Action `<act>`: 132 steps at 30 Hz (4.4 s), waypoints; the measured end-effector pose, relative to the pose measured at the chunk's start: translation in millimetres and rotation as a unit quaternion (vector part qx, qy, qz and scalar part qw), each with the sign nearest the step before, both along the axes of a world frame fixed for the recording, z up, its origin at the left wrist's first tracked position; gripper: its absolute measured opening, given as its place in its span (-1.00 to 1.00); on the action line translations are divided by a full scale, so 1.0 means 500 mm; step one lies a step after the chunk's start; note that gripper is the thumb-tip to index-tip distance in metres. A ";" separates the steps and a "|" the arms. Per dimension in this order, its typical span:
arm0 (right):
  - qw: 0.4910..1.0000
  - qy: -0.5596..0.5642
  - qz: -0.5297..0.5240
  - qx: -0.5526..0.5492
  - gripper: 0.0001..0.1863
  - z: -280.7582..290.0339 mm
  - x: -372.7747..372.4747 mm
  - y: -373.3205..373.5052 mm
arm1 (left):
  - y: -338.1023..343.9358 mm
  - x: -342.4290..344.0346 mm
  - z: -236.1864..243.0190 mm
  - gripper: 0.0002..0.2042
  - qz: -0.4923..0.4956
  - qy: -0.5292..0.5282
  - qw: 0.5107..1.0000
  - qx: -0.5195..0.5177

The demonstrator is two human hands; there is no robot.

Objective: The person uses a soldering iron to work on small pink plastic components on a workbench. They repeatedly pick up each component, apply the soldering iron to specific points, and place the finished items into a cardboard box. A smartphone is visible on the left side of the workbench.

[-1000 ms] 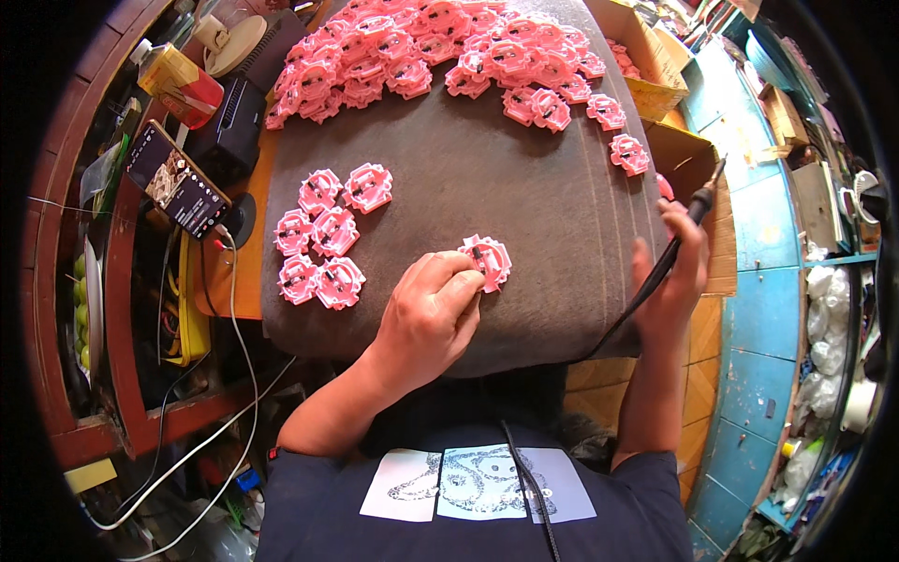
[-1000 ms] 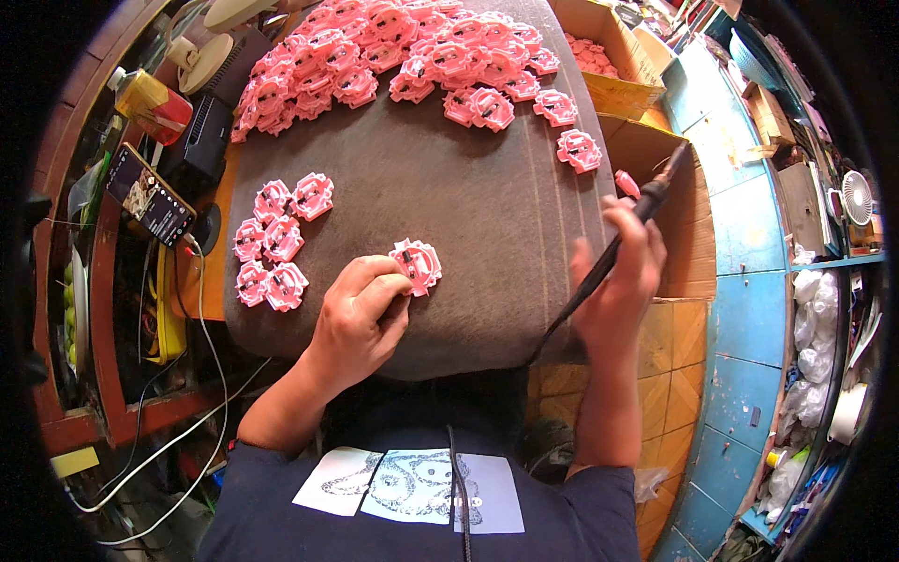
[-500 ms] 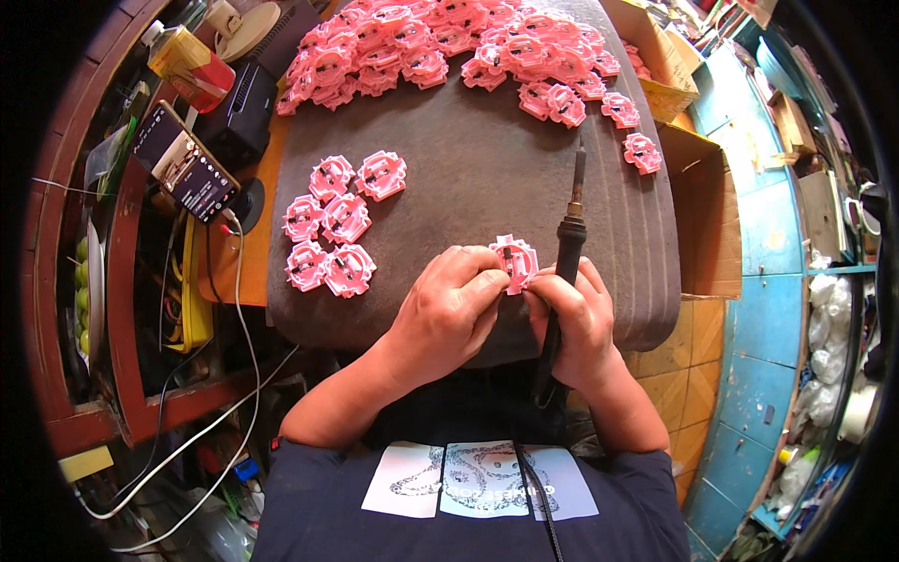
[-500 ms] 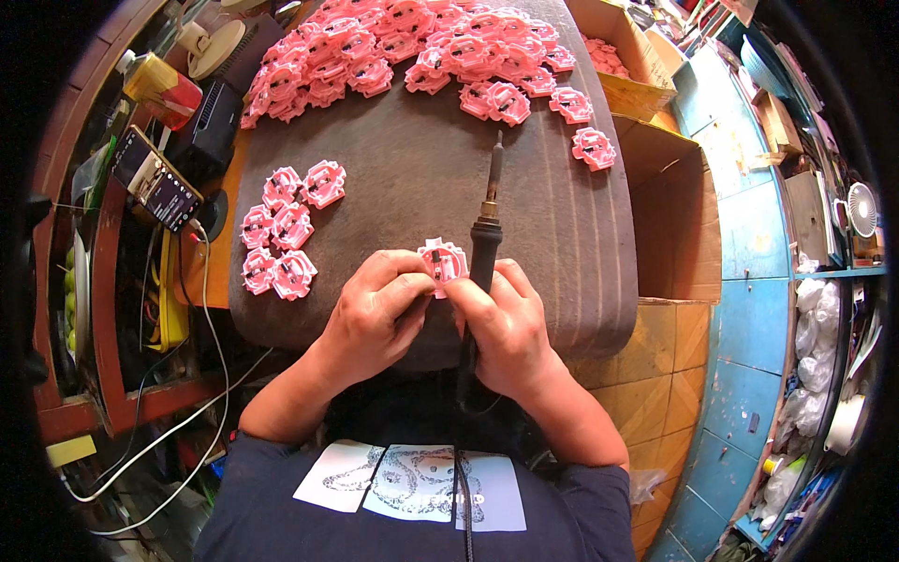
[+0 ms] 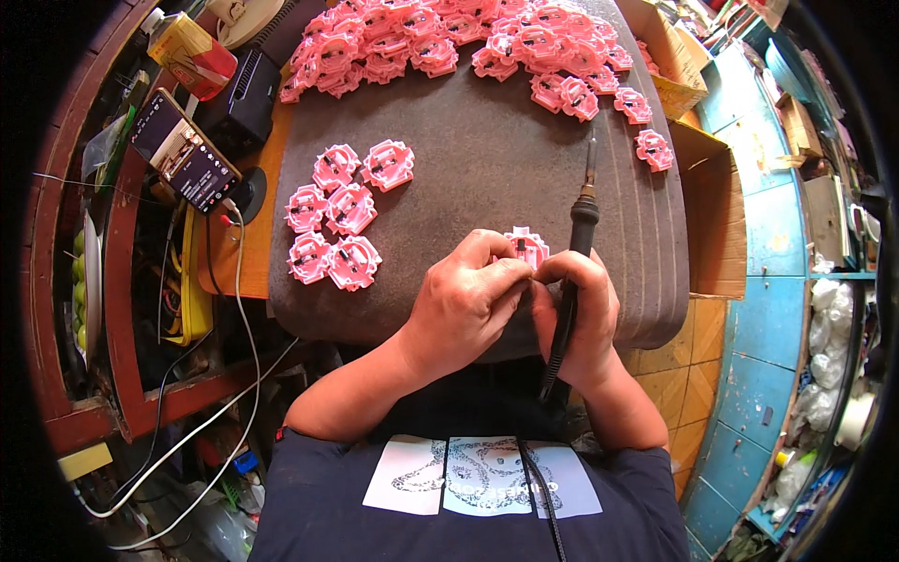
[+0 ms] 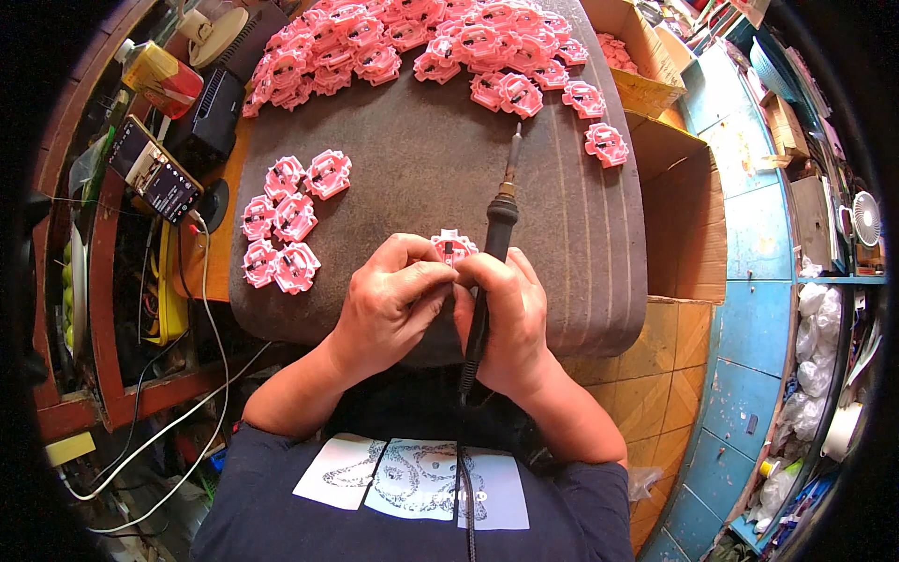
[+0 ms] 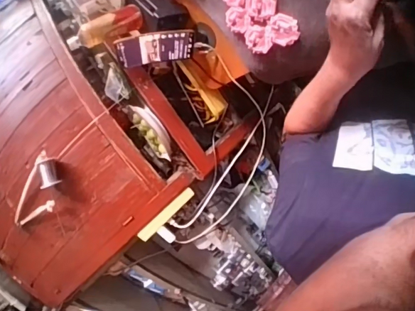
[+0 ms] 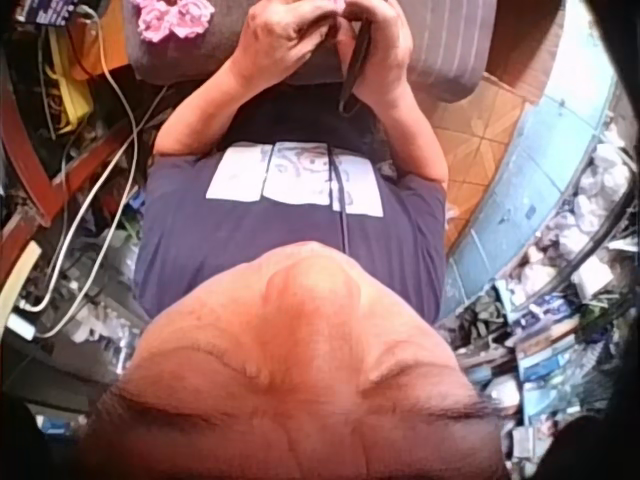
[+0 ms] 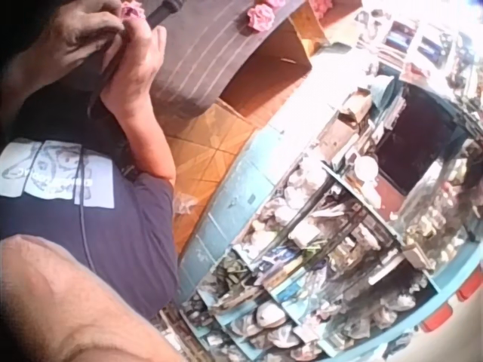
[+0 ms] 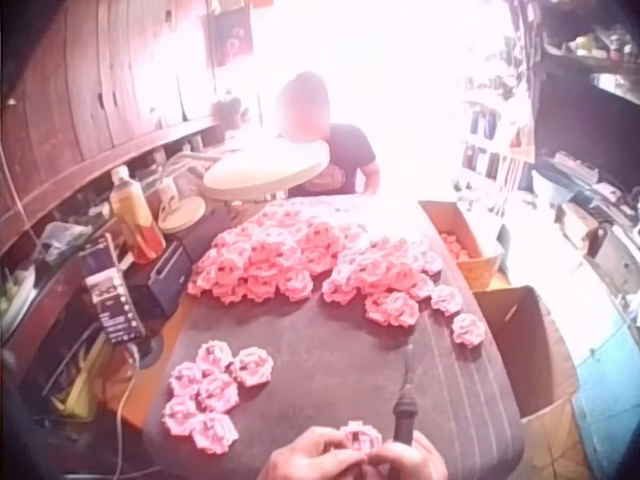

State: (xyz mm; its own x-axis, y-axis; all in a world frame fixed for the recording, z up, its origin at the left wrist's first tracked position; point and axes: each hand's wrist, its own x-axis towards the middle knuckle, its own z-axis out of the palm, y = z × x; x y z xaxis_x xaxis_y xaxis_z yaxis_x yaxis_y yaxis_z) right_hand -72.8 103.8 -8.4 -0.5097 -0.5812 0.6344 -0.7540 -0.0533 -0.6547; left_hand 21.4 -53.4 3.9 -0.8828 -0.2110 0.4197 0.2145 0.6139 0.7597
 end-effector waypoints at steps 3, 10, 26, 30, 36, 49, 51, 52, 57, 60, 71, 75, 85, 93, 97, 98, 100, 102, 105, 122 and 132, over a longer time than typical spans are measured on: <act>1.000 -0.001 -0.015 0.007 -0.57 0.001 0.002 0.002 | -0.003 -0.003 0.000 -0.81 -0.006 0.004 1.000 0.005; 0.994 0.111 -0.006 -0.016 -0.45 0.005 0.012 0.016 | -0.004 -0.004 0.003 -0.85 0.004 0.000 1.000 -0.008; 0.995 0.100 -0.017 0.010 -0.53 -0.007 0.010 0.008 | 0.006 -0.007 0.000 -0.87 0.031 0.005 0.999 -0.015; 0.995 0.101 -0.012 0.014 -0.53 -0.007 0.008 0.011 | 0.008 -0.006 -0.001 -0.85 0.038 0.012 0.999 -0.037; 0.996 0.083 -0.027 0.006 -0.52 -0.012 0.009 0.011 | 0.008 -0.002 0.000 -0.81 0.033 0.004 0.999 -0.040; 0.991 0.115 -0.035 -0.056 -0.54 -0.017 0.012 0.005 | 0.015 -0.007 0.002 -0.81 0.058 0.017 0.996 -0.059; 0.990 0.126 -0.037 -0.049 -0.54 -0.022 0.011 0.005 | 0.016 -0.006 0.005 -0.83 0.058 0.013 0.996 -0.069; 0.990 0.126 -0.039 -0.044 -0.54 -0.021 0.012 0.004 | 0.015 -0.007 0.003 -0.83 0.058 0.018 0.996 -0.071; 0.990 0.124 -0.044 -0.042 -0.53 -0.027 0.012 0.000 | 0.014 -0.005 -0.004 -0.84 0.061 0.025 0.996 -0.062; 0.992 0.120 -0.039 -0.027 -0.53 -0.020 0.008 0.002 | 0.015 -0.006 -0.004 -0.84 0.063 0.031 0.995 -0.064; 0.992 0.104 -0.034 -0.065 -0.70 -0.015 0.002 0.036 | 0.016 -0.005 0.001 -0.82 0.055 0.014 0.997 -0.053; 0.994 0.101 -0.044 -0.007 -0.46 0.018 0.010 0.086 | 0.015 -0.006 0.007 -0.82 0.055 0.014 0.996 -0.063; 0.998 0.066 -0.003 -0.003 -0.58 0.043 0.033 0.135 | 0.012 -0.005 0.005 -0.78 0.047 0.011 0.996 -0.071; 0.996 0.087 0.032 0.006 -0.67 0.047 0.037 0.131 | 0.012 -0.005 0.008 -0.78 0.040 0.009 0.996 -0.079; 0.995 0.089 0.035 0.006 -0.67 0.046 0.037 0.132 | 0.013 -0.005 0.009 -0.79 0.043 0.009 0.996 -0.078; 0.995 0.090 0.036 0.005 -0.67 0.046 0.037 0.132 | 0.013 -0.004 0.009 -0.79 0.043 0.009 0.996 -0.078; 0.995 0.092 0.036 0.004 -0.67 0.047 0.037 0.131 | 0.012 -0.005 0.009 -0.80 0.040 0.010 0.996 -0.074; 0.995 0.093 0.038 0.002 -0.68 0.047 0.037 0.128 | 0.013 -0.004 0.007 -0.80 0.039 0.012 0.997 -0.069; 0.995 0.095 0.038 0.003 -0.68 0.046 0.038 0.127 | 0.012 -0.005 0.007 -0.81 0.037 0.016 0.997 -0.069; 0.997 0.078 0.029 -0.001 -0.71 0.050 0.036 0.138 | 0.012 -0.003 0.012 -0.82 0.037 0.005 0.996 -0.077; 0.995 0.072 -0.059 -0.034 -0.68 0.036 0.036 0.129 | 0.011 -0.004 0.011 -0.82 0.036 0.007 0.996 -0.081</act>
